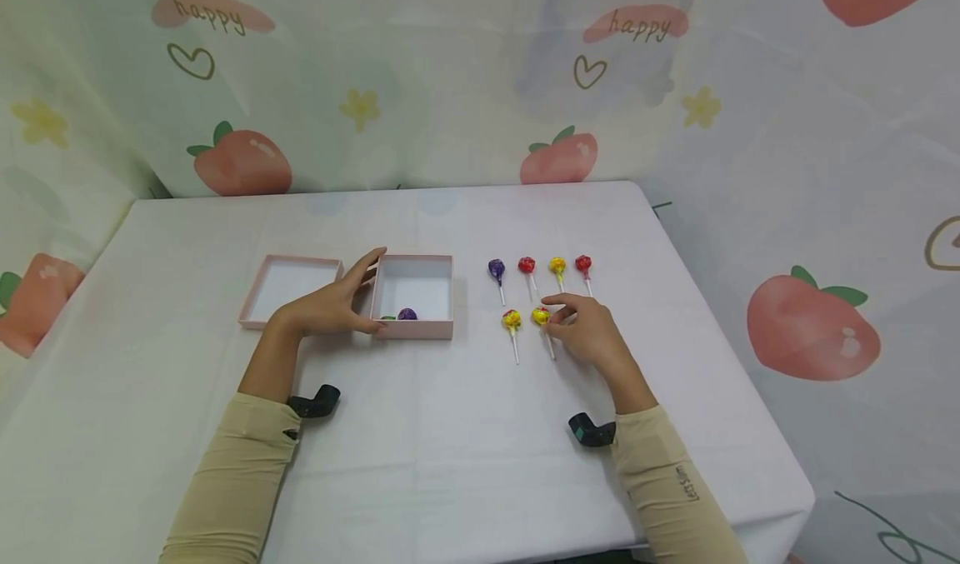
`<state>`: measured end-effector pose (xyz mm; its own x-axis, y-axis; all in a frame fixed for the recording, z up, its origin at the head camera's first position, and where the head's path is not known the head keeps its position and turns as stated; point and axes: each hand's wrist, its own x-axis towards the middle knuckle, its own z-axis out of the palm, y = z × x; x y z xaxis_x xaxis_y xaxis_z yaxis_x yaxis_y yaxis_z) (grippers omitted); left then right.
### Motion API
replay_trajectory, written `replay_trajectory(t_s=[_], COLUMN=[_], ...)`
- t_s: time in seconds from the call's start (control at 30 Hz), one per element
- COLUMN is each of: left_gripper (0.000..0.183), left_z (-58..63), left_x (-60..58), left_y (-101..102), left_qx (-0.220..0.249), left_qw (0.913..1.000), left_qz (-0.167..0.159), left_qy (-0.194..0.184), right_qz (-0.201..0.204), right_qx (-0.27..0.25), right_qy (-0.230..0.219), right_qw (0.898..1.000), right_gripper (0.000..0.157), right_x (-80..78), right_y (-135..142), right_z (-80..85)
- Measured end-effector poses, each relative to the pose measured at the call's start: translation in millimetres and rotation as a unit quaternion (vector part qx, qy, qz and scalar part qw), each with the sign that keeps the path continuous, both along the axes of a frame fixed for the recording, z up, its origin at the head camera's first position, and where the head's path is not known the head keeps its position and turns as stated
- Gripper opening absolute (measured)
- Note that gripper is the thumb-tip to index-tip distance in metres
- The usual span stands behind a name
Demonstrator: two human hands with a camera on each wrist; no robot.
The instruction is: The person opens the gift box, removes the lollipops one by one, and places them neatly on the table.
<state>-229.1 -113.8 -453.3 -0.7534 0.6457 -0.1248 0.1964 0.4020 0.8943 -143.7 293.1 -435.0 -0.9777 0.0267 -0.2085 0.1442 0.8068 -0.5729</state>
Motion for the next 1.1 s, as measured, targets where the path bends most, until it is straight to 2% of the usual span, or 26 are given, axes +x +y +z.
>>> replay_trajectory(t_s=[0.17,0.47,0.8,1.1], left_gripper=[0.125,0.127,0.127,0.127], left_z=[-2.3,-4.4,-3.1,-3.1], left_x=[-1.1,-1.8,-1.2,-3.0], left_y=[-0.3,-0.4,-0.9,-1.0], left_qx=[0.001,-0.009,-0.003,-0.007], left_qw=[1.0000,0.9999,1.0000,0.9999], left_qz=[0.002,0.005,0.005,0.000], left_qy=[-0.005,0.003,0.000,0.010], right_qz=[-0.001,0.007,0.060,0.114], right_qx=[0.002,-0.008,-0.068,-0.108], right_qy=[0.009,0.062,0.089,0.085], right_qw=[1.000,0.998,0.992,0.984], right_gripper=[0.040,0.039,0.039,0.039], right_x=[0.7,-8.2,-22.7,-38.0], right_y=[0.3,-8.5,-37.3,-67.3], right_z=[6.7,18.6,31.8,36.9])
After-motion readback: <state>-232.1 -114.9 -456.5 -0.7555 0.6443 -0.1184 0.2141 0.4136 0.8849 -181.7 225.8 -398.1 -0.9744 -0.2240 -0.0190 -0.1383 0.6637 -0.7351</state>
